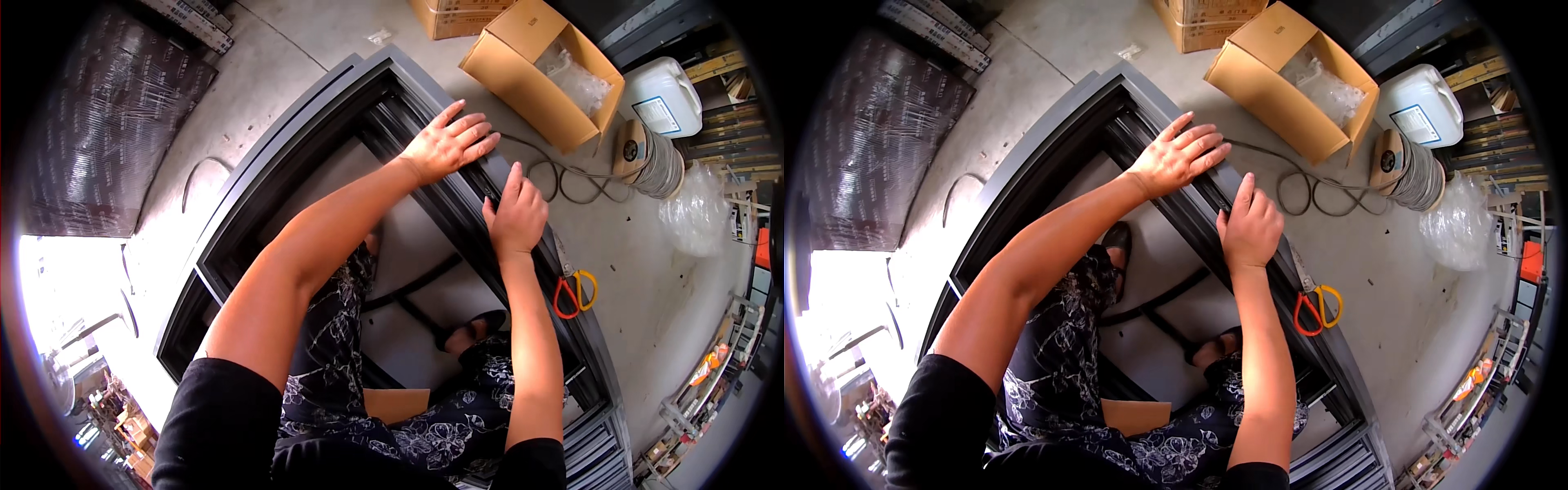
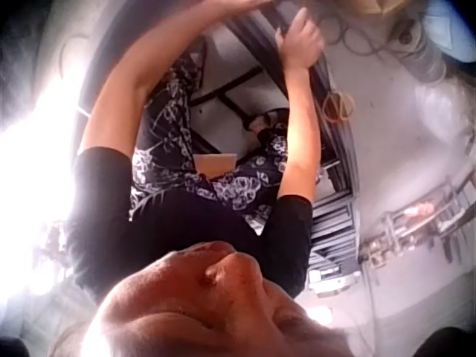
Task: The person applies sealing strips into the grooves of metal frames, using shears to cut the strips to length.
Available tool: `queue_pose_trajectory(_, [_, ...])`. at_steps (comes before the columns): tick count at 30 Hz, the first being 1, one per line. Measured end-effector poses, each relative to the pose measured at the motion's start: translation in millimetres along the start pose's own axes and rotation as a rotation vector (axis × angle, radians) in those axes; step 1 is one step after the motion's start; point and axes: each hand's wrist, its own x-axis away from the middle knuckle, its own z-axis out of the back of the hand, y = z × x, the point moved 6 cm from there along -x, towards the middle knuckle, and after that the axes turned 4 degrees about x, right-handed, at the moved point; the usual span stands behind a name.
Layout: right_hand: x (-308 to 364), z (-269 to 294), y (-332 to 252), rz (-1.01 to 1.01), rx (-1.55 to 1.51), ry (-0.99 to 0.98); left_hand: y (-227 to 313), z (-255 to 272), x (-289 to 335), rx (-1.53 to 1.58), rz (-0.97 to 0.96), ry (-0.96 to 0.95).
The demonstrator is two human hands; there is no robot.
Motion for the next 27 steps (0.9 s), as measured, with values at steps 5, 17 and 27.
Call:
queue_pose_trajectory(5, [0, 4, 9, 0.031, -0.059, -0.083, -56, 9, 16, -0.191, 0.195, -0.084])
queue_pose_trajectory(17, [-24, 9, 5, -0.052, -0.013, -0.056, -66, 9, 4, -0.299, 0.071, -0.010])
queue_pose_trajectory(27, [-62, -11, -29, -0.093, -0.114, -0.103, -103, 5, 17, -0.257, 0.247, -0.026])
